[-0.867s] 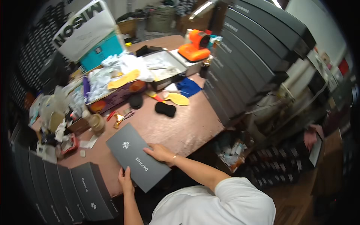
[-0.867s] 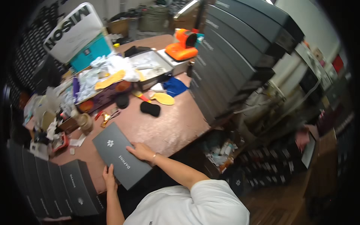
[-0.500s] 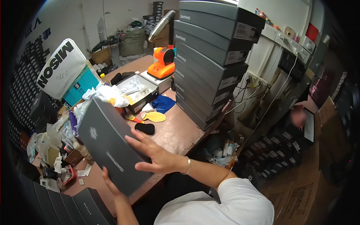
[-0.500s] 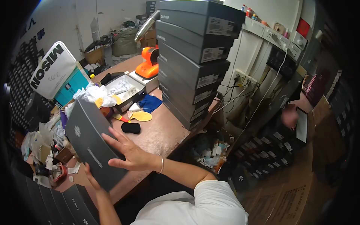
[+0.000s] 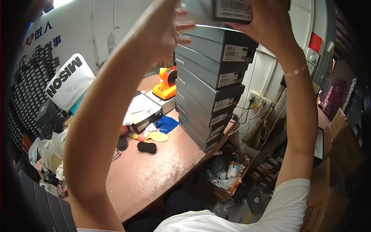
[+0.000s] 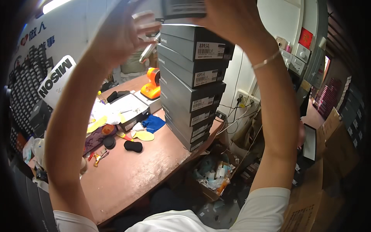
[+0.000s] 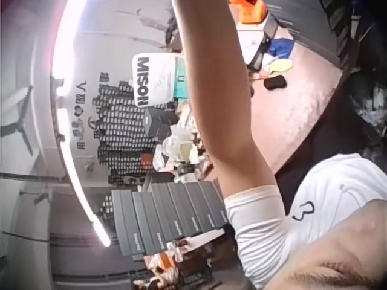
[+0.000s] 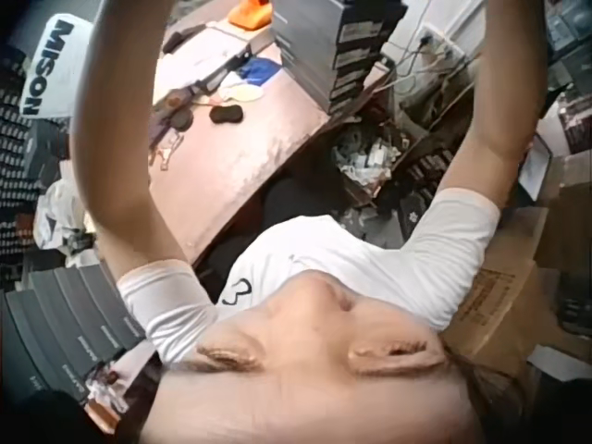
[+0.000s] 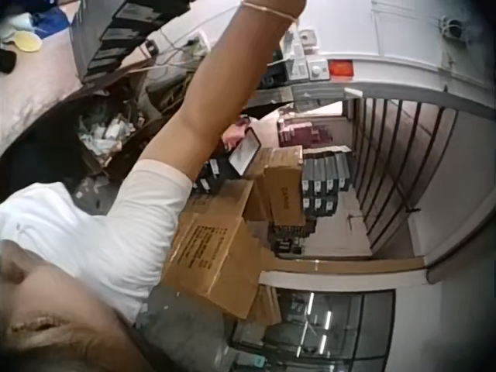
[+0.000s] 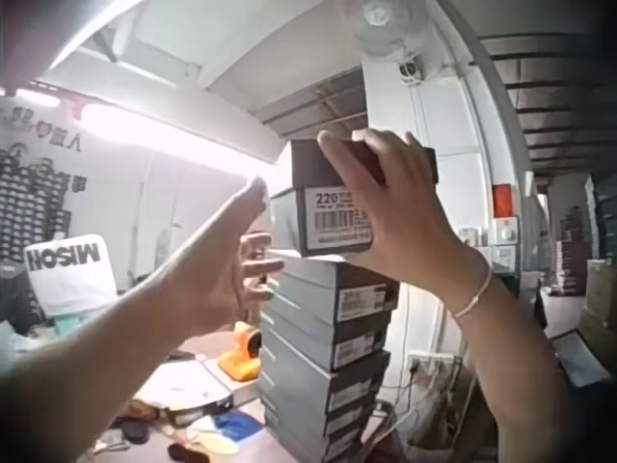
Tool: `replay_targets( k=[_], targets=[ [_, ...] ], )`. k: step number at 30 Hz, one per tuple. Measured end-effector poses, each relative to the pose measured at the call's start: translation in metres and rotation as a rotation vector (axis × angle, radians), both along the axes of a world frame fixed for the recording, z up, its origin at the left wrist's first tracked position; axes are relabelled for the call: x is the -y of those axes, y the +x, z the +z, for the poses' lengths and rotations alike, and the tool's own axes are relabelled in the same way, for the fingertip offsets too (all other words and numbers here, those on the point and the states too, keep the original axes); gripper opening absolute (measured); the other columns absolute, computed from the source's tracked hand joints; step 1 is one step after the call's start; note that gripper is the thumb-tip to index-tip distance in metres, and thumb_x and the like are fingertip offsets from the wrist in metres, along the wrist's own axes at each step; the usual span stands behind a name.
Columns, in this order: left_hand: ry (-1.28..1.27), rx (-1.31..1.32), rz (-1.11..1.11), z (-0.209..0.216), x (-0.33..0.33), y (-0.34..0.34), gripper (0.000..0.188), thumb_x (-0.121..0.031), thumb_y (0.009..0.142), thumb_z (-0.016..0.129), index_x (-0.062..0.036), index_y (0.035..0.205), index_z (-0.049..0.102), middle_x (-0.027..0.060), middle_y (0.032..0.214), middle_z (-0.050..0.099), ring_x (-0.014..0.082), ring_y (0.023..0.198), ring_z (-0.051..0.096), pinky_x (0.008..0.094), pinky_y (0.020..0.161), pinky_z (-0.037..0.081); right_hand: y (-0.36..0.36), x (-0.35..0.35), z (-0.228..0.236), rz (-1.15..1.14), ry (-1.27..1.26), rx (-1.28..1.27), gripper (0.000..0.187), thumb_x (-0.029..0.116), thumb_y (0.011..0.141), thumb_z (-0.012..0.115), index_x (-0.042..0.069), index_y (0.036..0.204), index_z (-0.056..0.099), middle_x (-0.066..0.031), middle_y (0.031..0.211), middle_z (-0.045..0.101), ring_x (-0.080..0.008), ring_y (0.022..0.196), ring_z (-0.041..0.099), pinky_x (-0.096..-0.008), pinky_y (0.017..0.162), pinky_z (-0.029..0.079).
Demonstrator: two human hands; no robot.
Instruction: Inspecting high-heeled shoes and placing them into individual boxes with protective paper.
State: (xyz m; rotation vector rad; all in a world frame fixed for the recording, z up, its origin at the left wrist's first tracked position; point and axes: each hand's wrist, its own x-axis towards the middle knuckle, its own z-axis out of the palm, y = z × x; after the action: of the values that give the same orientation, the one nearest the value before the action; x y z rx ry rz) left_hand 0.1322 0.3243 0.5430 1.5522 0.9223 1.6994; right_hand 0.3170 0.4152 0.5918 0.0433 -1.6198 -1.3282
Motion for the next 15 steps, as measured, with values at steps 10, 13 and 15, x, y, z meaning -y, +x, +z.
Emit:
replay_targets(
  k=[10, 13, 15],
  targets=[
    [-0.425, -0.349, -0.102, -0.149, 0.13, -0.055, 0.071, -0.024, 0.093, 0.062, -0.0062, 0.148, 0.022, 0.0153, 0.146, 0.033, 0.0243, 0.125, 0.046, 0.0368, 0.099, 0.044, 0.043, -0.134, -0.003, -0.053, -0.673, 0.055, 0.099, 0.031, 0.064, 0.084, 0.031, 0.146, 0.029, -0.0078, 0.141, 0.039, -0.029, 0.131, 0.039, -0.041, 0.111, 0.036],
    [-0.496, -0.342, 0.124, -0.205, 0.201, -0.106, 0.06, -0.017, 0.089, 0.065, -0.006, 0.141, 0.038, 0.0118, 0.143, 0.038, 0.0216, 0.122, 0.048, 0.0387, 0.098, 0.044, 0.027, -0.152, 0.004, -0.031, -0.743, 0.064, 0.09, 0.034, 0.07, 0.08, 0.028, 0.145, 0.032, -0.01, 0.141, 0.041, -0.028, 0.134, 0.037, -0.0402, 0.111, 0.033],
    [-0.514, -0.58, 0.473, -0.237, 0.258, -0.136, 0.059, -0.017, 0.086, 0.066, -0.004, 0.138, 0.042, 0.0163, 0.143, 0.038, 0.0292, 0.126, 0.044, 0.0411, 0.103, 0.038, 0.029, -0.177, 0.01, -0.043, -0.706, 0.102, 0.087, 0.026, 0.075, 0.076, 0.014, 0.148, 0.028, -0.0116, 0.15, 0.032, -0.0262, 0.139, 0.029, -0.0371, 0.115, 0.023]
  ],
)
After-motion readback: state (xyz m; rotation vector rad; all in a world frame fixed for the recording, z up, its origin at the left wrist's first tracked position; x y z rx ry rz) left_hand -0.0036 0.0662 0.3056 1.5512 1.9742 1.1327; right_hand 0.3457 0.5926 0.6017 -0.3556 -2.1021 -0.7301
